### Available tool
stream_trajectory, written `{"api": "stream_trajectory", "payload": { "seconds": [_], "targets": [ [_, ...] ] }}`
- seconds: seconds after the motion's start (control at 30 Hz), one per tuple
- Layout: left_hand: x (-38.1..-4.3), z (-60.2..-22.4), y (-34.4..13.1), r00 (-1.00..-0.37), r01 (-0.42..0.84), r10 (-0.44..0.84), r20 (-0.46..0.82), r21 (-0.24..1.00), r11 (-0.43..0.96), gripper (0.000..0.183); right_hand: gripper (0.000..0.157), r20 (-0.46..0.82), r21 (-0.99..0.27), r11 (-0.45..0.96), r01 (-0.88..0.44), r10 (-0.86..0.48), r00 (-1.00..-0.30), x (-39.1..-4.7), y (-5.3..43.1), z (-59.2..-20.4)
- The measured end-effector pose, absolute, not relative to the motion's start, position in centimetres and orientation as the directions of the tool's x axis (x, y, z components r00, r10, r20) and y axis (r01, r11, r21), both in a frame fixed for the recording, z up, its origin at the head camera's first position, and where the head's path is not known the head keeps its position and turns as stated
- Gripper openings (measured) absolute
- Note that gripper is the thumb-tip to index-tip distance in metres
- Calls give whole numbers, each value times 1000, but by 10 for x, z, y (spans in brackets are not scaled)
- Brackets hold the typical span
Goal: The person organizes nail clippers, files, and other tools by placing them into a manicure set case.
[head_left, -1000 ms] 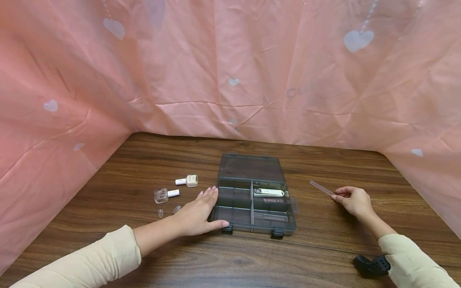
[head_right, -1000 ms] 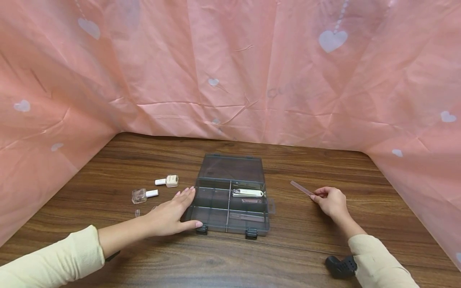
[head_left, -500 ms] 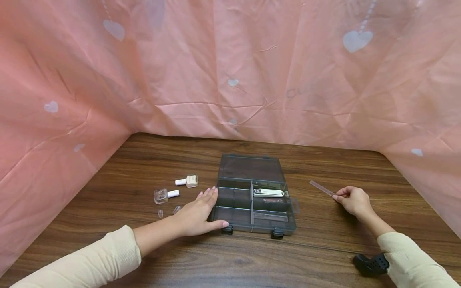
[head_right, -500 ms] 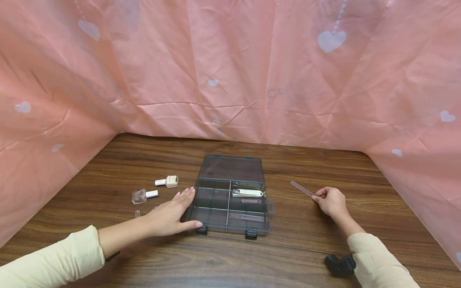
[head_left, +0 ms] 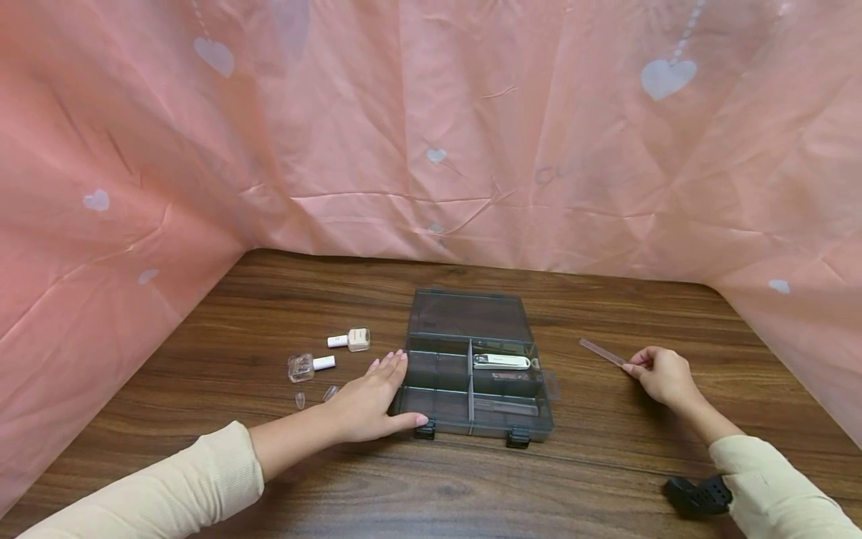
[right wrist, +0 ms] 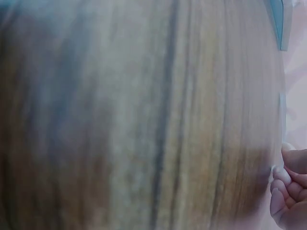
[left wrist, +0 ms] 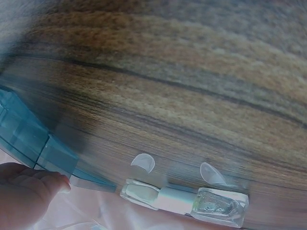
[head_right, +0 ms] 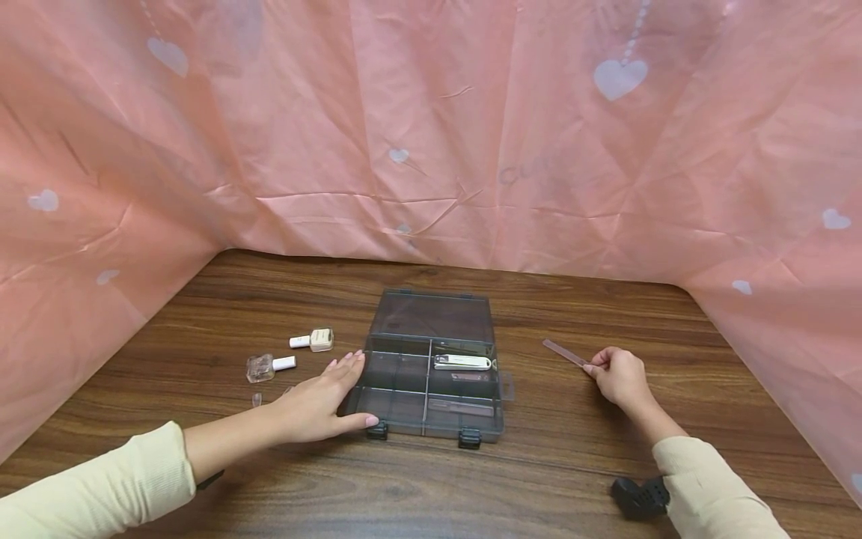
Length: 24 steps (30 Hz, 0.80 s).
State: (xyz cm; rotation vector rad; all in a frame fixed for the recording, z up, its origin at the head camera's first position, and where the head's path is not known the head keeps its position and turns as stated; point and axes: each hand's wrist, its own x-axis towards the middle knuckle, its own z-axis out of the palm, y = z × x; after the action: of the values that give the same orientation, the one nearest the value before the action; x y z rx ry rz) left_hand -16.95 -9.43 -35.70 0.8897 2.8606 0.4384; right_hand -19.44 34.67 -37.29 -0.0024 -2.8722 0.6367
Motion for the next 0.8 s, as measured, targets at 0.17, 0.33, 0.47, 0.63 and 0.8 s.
{"api": "stream_trajectory", "payload": {
  "seconds": [0.17, 0.33, 0.47, 0.63, 0.8],
  "targets": [
    [-169, -356, -94, -822, 537, 570, -25, 304, 787, 93, 14, 172, -415, 909, -46, 28, -985, -194, 346, -372],
    [-168, -356, -94, -821, 537, 570, -28, 302, 788, 93, 14, 176, -419, 905, -67, 9, -984, -192, 345, -371],
    [-168, -356, -94, -821, 537, 570, -28, 302, 788, 93, 15, 202, -423, 902, -87, 0, -979, -191, 343, -368],
    [-168, -356, -94, -822, 535, 569, -26, 306, 788, 93, 14, 232, -422, 900, -111, -11, -973, -189, 338, -364],
    [-168, -356, -94, -823, 534, 567, -28, 301, 790, 93, 14, 259, -432, 892, -134, -19, -966, -186, 330, -359]
  ]
}}
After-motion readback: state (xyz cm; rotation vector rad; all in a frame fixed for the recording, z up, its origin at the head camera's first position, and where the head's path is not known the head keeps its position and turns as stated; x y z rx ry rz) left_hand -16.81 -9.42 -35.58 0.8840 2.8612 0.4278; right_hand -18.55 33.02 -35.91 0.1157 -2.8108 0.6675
